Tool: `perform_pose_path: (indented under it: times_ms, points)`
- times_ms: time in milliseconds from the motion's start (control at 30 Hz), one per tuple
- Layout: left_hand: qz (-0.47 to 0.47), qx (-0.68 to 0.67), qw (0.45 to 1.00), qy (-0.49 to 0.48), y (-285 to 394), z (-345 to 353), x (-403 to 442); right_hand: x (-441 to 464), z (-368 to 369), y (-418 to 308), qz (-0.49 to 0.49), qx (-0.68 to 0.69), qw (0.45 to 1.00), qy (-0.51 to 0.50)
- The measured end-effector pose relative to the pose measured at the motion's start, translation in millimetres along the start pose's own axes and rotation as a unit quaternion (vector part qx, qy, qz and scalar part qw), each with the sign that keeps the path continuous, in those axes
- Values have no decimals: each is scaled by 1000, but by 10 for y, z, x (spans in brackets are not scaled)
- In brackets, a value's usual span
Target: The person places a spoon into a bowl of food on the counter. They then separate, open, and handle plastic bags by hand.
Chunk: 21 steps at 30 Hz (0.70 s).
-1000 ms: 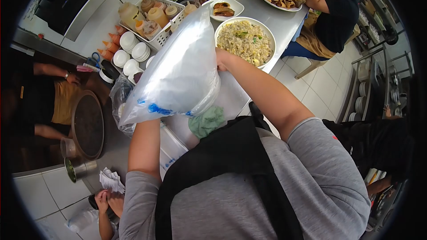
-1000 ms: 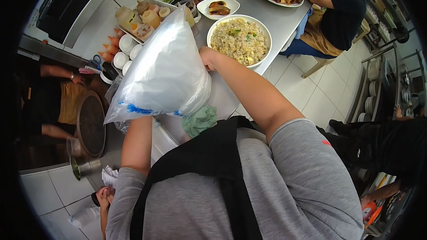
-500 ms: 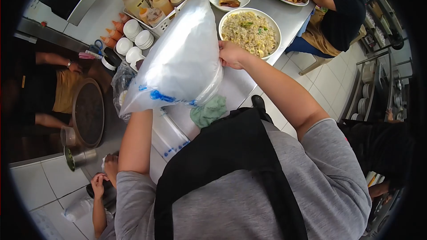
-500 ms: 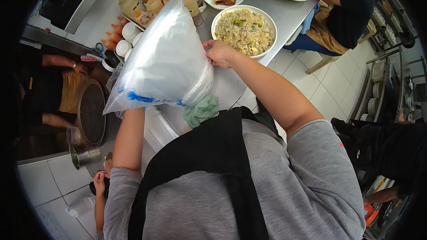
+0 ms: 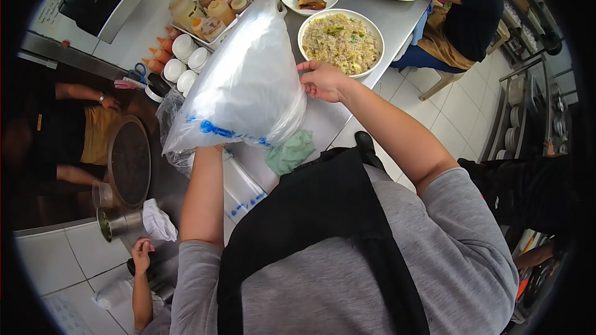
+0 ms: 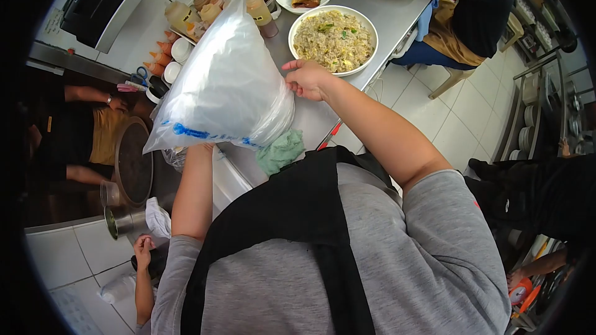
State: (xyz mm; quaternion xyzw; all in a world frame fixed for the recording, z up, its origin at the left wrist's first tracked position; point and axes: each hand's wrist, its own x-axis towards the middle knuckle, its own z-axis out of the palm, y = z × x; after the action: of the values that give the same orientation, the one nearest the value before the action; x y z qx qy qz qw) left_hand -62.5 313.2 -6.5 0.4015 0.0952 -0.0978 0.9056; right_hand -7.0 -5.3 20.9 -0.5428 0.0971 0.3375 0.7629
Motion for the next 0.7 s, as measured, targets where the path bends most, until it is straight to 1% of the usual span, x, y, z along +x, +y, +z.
perform_pose_path:
  times_ms: [67,100,133,200,233,267,300,367,400,467,500,567,600,633,667,700]
  points:
    - [0,-2,1000,0,-25,51,-85,28,-16,94,-40,-40,998,-10]
    - [-15,-40,999,-8,-32,150,-173,17,7,115,-40,-39,998,-11]
    - [-31,-77,996,-15,-33,192,-249,7,44,139,-54,-54,997,5]
    - [-43,-79,996,-1,-1,172,-369,-8,101,202,-68,-65,995,21]
    - [-55,-81,995,11,38,235,-439,-5,119,245,-140,-157,976,60]
    - [-64,-86,994,20,73,301,-525,-3,124,284,-208,-247,941,100]
    - [-67,-81,994,19,113,428,-631,-24,132,307,-208,-241,942,102]
    - [-128,-116,983,67,149,611,-829,-71,143,323,-256,-252,924,129]
    - [-133,-111,983,67,128,627,-931,-92,139,309,-254,-246,926,133]
    - [-165,-160,973,29,73,650,-1119,-131,117,286,-213,-233,943,102]
    - [-172,-155,972,31,10,721,-1183,-131,110,307,-210,-226,945,106]
    - [-79,-237,954,166,-175,879,-1312,-124,106,362,-157,-99,980,75]
    - [-67,-261,954,128,-268,838,-1351,-149,96,358,-155,-97,980,78]
    - [-69,-261,954,130,-345,903,-1348,-193,86,341,-123,-40,990,55]
    - [-46,-265,948,172,-419,997,-1333,-221,73,339,-91,14,995,31]
    - [-21,-268,939,214,-460,1043,-1313,-232,55,362,-88,13,996,31]
